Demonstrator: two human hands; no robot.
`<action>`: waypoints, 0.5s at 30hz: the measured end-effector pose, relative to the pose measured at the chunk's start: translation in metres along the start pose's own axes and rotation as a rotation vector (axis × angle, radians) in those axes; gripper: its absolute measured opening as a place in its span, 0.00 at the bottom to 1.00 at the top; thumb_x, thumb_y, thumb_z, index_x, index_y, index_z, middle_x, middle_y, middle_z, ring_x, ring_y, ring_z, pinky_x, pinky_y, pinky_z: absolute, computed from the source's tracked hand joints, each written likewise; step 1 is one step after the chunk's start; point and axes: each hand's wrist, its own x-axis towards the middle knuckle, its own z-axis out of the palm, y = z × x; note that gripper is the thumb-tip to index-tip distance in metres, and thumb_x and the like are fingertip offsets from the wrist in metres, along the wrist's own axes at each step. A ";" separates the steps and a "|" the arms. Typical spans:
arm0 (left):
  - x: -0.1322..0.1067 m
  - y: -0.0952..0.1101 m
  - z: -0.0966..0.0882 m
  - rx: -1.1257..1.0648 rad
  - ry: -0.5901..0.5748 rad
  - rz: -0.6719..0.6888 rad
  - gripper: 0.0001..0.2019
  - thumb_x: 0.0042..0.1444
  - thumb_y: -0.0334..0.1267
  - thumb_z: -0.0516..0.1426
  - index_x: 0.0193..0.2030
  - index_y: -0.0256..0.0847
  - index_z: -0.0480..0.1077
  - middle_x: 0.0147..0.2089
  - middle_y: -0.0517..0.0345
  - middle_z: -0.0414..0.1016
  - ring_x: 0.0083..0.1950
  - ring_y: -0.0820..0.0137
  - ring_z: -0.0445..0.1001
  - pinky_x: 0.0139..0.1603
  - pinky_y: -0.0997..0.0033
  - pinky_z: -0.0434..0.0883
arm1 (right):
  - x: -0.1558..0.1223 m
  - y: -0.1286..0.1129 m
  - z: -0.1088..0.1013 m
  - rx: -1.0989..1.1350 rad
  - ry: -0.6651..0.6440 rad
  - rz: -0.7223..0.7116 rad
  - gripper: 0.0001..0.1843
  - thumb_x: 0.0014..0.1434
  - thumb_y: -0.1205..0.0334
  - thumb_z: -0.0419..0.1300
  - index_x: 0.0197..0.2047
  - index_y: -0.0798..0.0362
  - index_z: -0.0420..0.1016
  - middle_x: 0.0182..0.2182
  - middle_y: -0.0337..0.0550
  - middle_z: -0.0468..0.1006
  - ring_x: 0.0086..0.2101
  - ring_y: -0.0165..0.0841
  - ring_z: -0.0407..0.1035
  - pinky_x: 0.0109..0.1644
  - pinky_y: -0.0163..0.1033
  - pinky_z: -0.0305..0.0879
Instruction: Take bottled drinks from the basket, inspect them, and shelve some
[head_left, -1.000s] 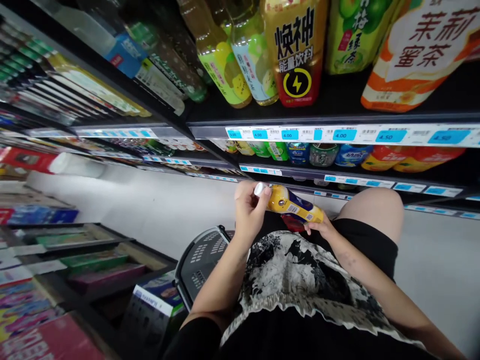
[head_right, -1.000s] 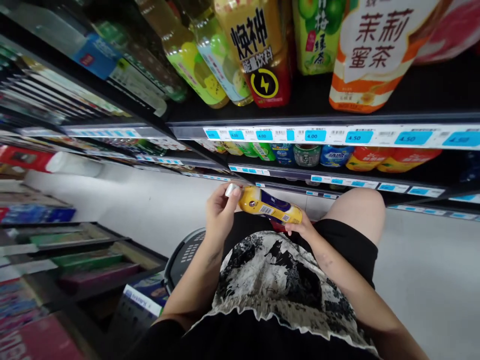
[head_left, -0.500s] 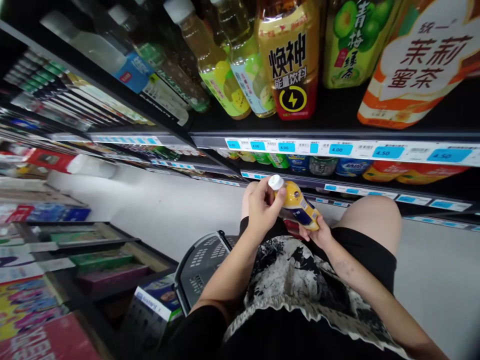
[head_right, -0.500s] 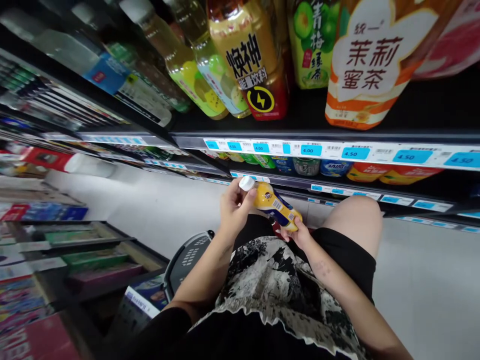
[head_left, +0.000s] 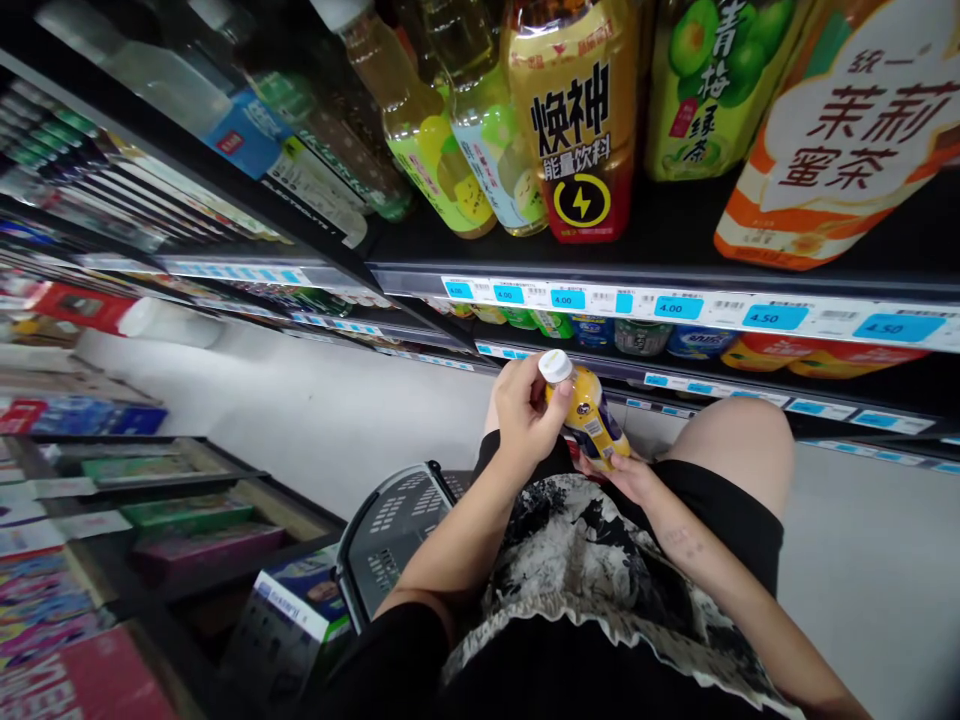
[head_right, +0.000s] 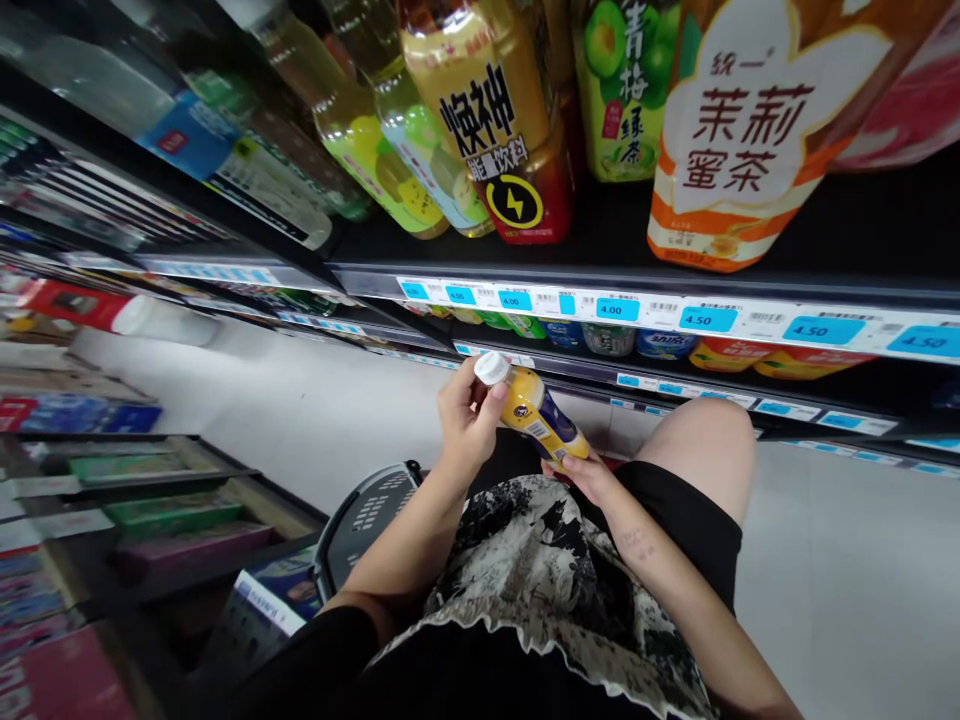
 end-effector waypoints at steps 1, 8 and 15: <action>0.000 -0.001 0.000 -0.003 0.005 -0.009 0.13 0.67 0.50 0.58 0.45 0.41 0.73 0.27 0.60 0.60 0.32 0.68 0.61 0.35 0.67 0.56 | 0.000 0.000 0.002 -0.002 0.007 -0.006 0.38 0.39 0.52 0.80 0.53 0.52 0.77 0.46 0.47 0.83 0.40 0.39 0.78 0.52 0.47 0.78; -0.003 0.000 -0.003 -0.004 -0.007 -0.008 0.17 0.68 0.53 0.56 0.44 0.40 0.73 0.27 0.59 0.62 0.33 0.67 0.62 0.35 0.66 0.58 | -0.001 -0.005 0.008 -0.017 -0.029 -0.073 0.34 0.40 0.56 0.80 0.52 0.47 0.77 0.47 0.42 0.83 0.44 0.37 0.78 0.53 0.44 0.76; 0.000 0.006 -0.003 0.023 -0.050 0.050 0.17 0.70 0.53 0.53 0.39 0.41 0.69 0.30 0.58 0.61 0.32 0.68 0.59 0.35 0.64 0.57 | 0.006 0.004 -0.007 -0.077 -0.052 -0.133 0.39 0.46 0.45 0.77 0.58 0.46 0.70 0.48 0.46 0.81 0.45 0.41 0.78 0.51 0.47 0.74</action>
